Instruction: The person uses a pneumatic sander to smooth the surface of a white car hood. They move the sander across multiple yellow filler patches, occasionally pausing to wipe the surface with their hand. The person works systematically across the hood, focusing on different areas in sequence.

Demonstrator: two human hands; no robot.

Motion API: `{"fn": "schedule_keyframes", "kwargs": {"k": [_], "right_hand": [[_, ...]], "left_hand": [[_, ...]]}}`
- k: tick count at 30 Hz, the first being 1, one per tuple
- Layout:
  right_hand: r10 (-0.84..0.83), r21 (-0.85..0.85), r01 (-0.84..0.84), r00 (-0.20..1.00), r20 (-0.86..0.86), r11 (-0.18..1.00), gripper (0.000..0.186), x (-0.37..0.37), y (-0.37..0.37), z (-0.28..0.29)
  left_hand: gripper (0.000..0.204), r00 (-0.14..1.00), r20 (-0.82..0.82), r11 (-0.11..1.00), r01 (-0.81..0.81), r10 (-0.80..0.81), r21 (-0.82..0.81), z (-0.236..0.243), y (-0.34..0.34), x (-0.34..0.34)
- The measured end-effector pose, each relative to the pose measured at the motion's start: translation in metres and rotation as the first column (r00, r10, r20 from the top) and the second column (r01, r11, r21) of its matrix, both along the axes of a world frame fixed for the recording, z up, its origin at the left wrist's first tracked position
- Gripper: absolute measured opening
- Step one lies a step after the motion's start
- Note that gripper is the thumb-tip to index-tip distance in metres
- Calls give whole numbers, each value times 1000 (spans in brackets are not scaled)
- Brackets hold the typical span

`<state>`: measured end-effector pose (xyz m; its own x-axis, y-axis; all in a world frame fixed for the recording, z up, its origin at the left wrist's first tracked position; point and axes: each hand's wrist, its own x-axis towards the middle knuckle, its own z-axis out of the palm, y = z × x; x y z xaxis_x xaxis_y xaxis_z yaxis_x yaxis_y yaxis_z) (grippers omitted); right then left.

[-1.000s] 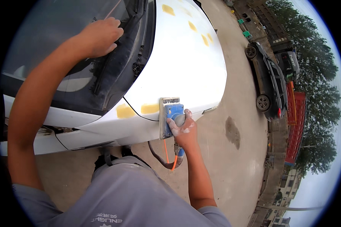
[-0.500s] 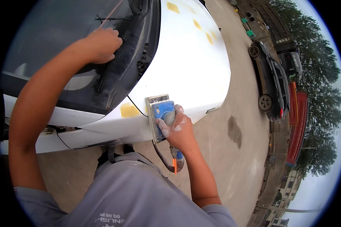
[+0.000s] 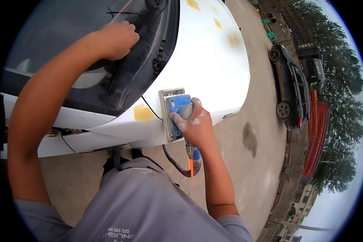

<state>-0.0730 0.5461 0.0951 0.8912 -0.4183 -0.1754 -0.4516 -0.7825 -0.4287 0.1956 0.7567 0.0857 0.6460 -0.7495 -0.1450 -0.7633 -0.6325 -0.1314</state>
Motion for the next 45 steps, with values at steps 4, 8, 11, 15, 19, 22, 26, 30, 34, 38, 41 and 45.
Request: {"fn": "schedule_keyframes", "kwargs": {"k": [4, 8, 11, 15, 19, 22, 26, 30, 34, 38, 41, 45], "right_hand": [[67, 16, -67, 998, 14, 998, 78, 18, 10, 7], [149, -40, -150, 989, -14, 988, 82, 3, 20, 3], [45, 4, -45, 999, -14, 999, 82, 1, -2, 8], [61, 6, -61, 998, -18, 998, 87, 3, -9, 4], [127, -22, -129, 988, -90, 991, 90, -1, 5, 4], [42, 41, -40, 998, -47, 998, 90, 6, -22, 7], [100, 72, -99, 995, 0, 992, 88, 5, -29, 0], [187, -45, -192, 978, -89, 980, 86, 8, -2, 4], [6, 110, 12, 986, -164, 994, 88, 26, -4, 24], [224, -114, -226, 974, -26, 967, 84, 1, 3, -5], [123, -1, -123, 991, -58, 992, 85, -8, -7, -5], [55, -42, -55, 998, -1, 998, 89, -34, -29, -11]], "left_hand": [[24, 999, 38, 998, 17, -14, -58, -1, 1, -3], [22, 999, 25, 997, 24, -23, -68, 0, 3, -1], [20, 999, 22, 991, 48, -45, -123, 0, 5, -2], [20, 999, 41, 994, 34, -30, -109, 0, 5, -2], [20, 998, 40, 993, 41, -37, -109, 0, 3, -6], [21, 999, 28, 994, 36, -33, -103, 5, 6, -8], [21, 998, 38, 994, 48, -44, -97, 4, 1, -7], [22, 998, 46, 995, 53, -49, -87, 3, 2, -7], [21, 997, 69, 993, 47, -40, -110, 4, 5, -8], [22, 997, 59, 996, 53, -49, -70, 8, 3, -6], [24, 998, 47, 996, 42, -38, -82, 4, 3, -10], [26, 999, 17, 997, 49, -48, -63, 10, -2, -14]]}}
